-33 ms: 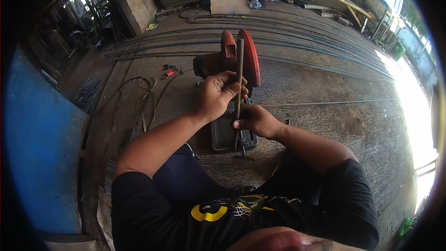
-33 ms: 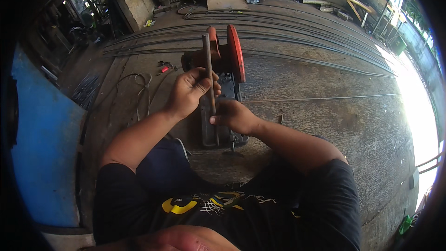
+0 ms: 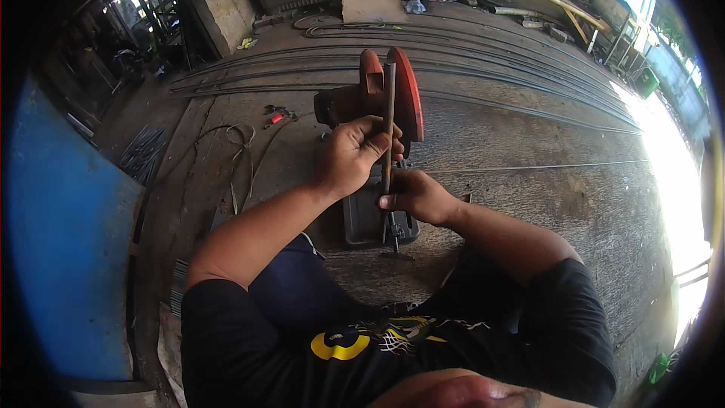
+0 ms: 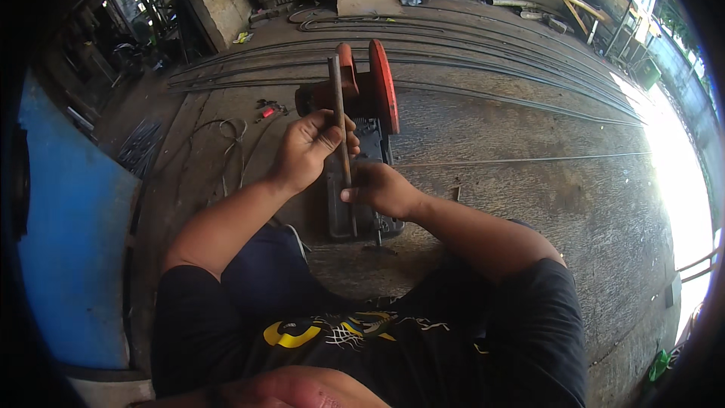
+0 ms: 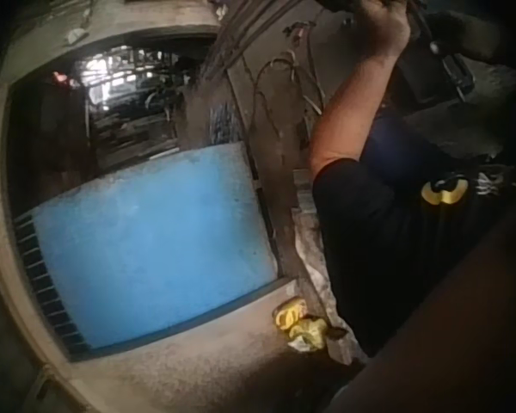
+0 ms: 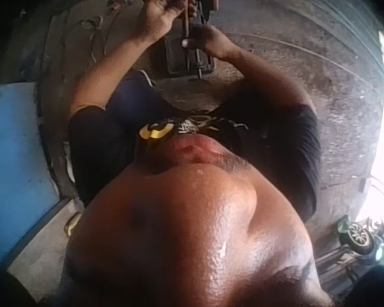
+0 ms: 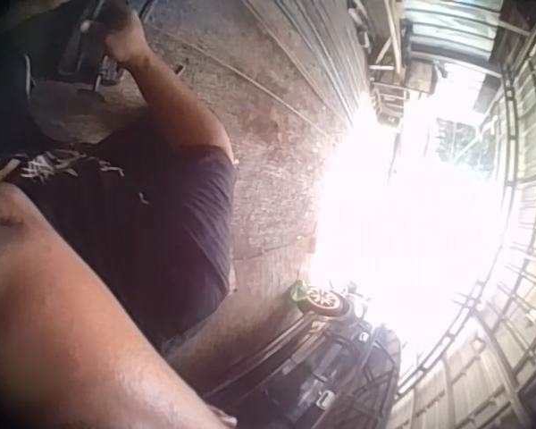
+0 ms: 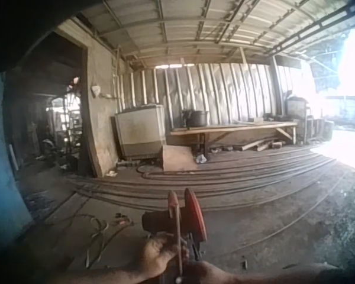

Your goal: Use a chop saw to cut metal rods into smaller sections.

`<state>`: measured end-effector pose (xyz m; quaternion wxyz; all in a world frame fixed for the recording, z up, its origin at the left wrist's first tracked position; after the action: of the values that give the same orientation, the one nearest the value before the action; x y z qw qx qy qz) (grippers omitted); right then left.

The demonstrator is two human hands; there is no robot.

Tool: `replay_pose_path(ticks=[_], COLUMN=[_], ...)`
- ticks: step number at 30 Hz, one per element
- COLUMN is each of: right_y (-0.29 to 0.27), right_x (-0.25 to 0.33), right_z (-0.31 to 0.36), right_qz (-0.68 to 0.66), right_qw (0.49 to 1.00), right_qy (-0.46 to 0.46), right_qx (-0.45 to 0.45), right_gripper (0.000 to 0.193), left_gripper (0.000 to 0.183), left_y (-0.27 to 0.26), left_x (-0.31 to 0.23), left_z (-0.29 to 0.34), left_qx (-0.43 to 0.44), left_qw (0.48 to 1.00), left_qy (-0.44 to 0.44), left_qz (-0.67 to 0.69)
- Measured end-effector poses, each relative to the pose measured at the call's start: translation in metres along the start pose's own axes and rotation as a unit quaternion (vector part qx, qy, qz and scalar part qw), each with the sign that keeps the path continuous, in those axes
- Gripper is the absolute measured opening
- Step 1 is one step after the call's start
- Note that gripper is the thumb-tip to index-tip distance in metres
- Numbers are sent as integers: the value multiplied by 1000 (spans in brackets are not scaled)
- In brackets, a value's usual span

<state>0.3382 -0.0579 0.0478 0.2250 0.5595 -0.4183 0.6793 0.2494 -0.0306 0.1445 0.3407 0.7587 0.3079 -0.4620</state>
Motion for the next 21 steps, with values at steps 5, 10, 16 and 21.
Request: replay_pose_path(ticks=[5, 10, 16, 21], right_y=[-2, -4, 3, 6], right_x=[3, 3, -3, -5], right_z=[-1, 1, -1, 1], right_qz=[39, 87, 21, 52], right_qw=[999, 996, 1000, 998], right_qy=[-6, 16, 4, -4], right_qx=[-9, -10, 4, 30], right_gripper=[37, 38, 33, 25], left_gripper=[19, 20, 15, 16], left_y=[2, 5, 4, 4], left_x=[3, 3, 3, 1], left_z=[1, 2, 3, 3], left_qx=[10, 26, 21, 26], left_qw=[999, 999, 999, 999], left_qy=[-33, -37, -30, -3], left_qz=[13, 8, 8, -42])
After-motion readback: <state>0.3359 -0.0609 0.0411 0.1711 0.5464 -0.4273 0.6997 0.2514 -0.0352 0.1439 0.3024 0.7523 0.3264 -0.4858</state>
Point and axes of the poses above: each hand's wrist, its own z-axis away from the middle knuckle, its own y-axis out of the palm, x = y × z, the point moved 8 cm from there along -z, towards the middle knuckle, and after that the axes turned 15 degrees about z, right-handed, at the moved point
